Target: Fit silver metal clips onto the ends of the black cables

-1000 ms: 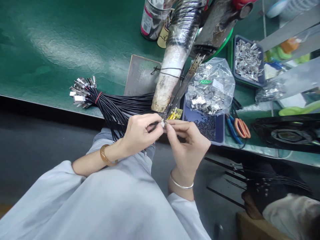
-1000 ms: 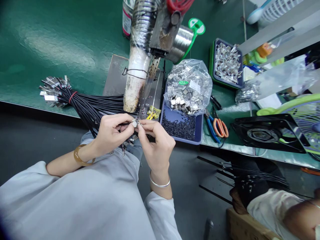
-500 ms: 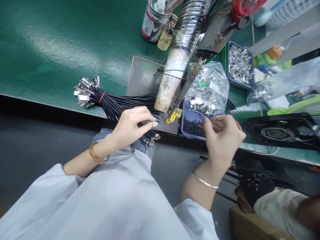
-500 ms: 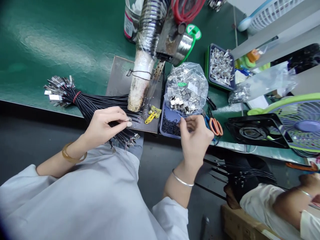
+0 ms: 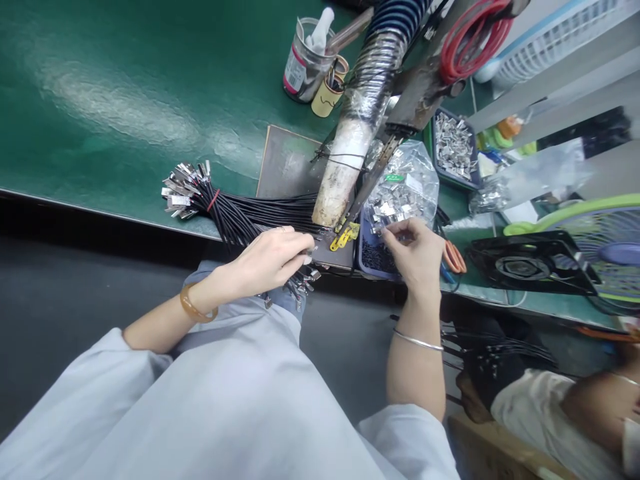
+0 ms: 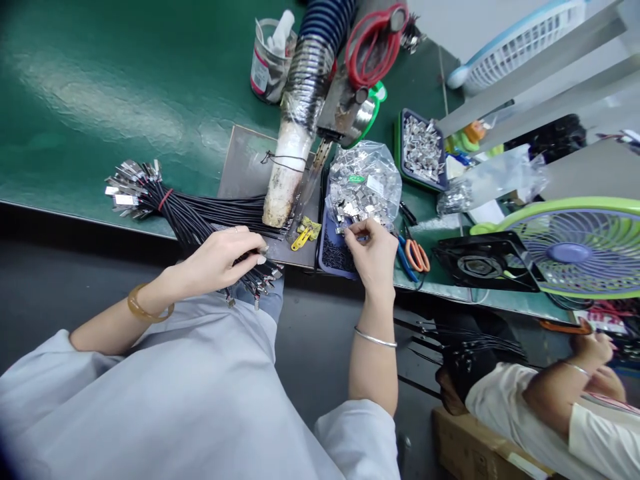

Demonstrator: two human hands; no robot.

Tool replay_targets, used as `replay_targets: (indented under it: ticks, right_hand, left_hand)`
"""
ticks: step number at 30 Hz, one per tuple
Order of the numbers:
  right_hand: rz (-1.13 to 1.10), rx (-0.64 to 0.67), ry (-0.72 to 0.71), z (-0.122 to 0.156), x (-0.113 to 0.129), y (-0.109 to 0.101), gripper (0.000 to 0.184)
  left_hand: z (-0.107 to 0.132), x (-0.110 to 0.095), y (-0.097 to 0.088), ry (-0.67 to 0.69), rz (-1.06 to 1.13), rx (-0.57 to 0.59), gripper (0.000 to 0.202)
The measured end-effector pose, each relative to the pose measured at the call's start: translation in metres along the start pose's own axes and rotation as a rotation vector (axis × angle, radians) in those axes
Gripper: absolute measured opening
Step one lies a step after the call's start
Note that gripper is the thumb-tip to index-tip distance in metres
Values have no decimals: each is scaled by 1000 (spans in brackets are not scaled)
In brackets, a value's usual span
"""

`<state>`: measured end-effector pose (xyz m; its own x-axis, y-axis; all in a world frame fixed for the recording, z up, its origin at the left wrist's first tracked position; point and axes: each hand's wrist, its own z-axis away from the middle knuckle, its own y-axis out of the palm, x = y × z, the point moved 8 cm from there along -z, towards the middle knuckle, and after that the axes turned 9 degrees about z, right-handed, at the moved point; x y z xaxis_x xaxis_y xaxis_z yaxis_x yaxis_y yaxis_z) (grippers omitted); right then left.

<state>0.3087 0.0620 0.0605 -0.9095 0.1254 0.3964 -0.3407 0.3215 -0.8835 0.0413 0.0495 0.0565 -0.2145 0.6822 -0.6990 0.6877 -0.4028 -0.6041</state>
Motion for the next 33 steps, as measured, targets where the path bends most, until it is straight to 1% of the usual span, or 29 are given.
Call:
replay_targets:
  ticks: [2, 4, 6, 7, 10, 13, 15, 17, 19, 21, 25, 29, 33]
  right_hand:
    - [-55, -46, 35, 7, -4, -5, 17]
    - [-82, -129, 48, 12, -7, -15, 24]
    - [-59, -188, 43, 15, -6, -23, 27]
    - [-34, -194, 33, 16, -4, -25, 27]
    - [42, -157, -12, 16, 9, -23, 21]
    - [111, -109, -83, 15, 27, -14, 14]
    - [160, -53, -148, 14, 37, -5, 12]
    - [198, 18, -202, 14, 42, 4, 14]
    - [210, 75, -230, 13, 40, 10, 15]
    - [202, 100, -241, 13, 34, 11, 14]
    - [238, 65, -241, 9, 25, 8, 12]
    - [296, 39, -230, 6, 23, 9, 12]
    - [308, 35, -227, 4, 24, 12, 15]
  left_hand:
    - [5, -3, -1, 29, 47, 26, 20]
    - [7, -5, -2, 38, 63, 54, 21]
    - [6, -3, -2, 17, 66, 75, 22]
    - [4, -3, -1, 4, 64, 83, 21]
    - [-3, -2, 2, -18, 40, 87, 20]
    - [-11, -6, 6, 16, 4, 68, 20]
    - [-15, -8, 9, 37, 35, 48, 21]
    - [-18, -5, 9, 12, 122, 11, 20]
    - [-18, 0, 6, -48, 234, -40, 18]
    - [-18, 5, 3, -115, 339, -86, 16]
    - [-16, 10, 0, -208, 495, -136, 15]
    - [-16, 12, 0, -276, 567, -156, 13]
    - [-19, 13, -2, -300, 591, -165, 12]
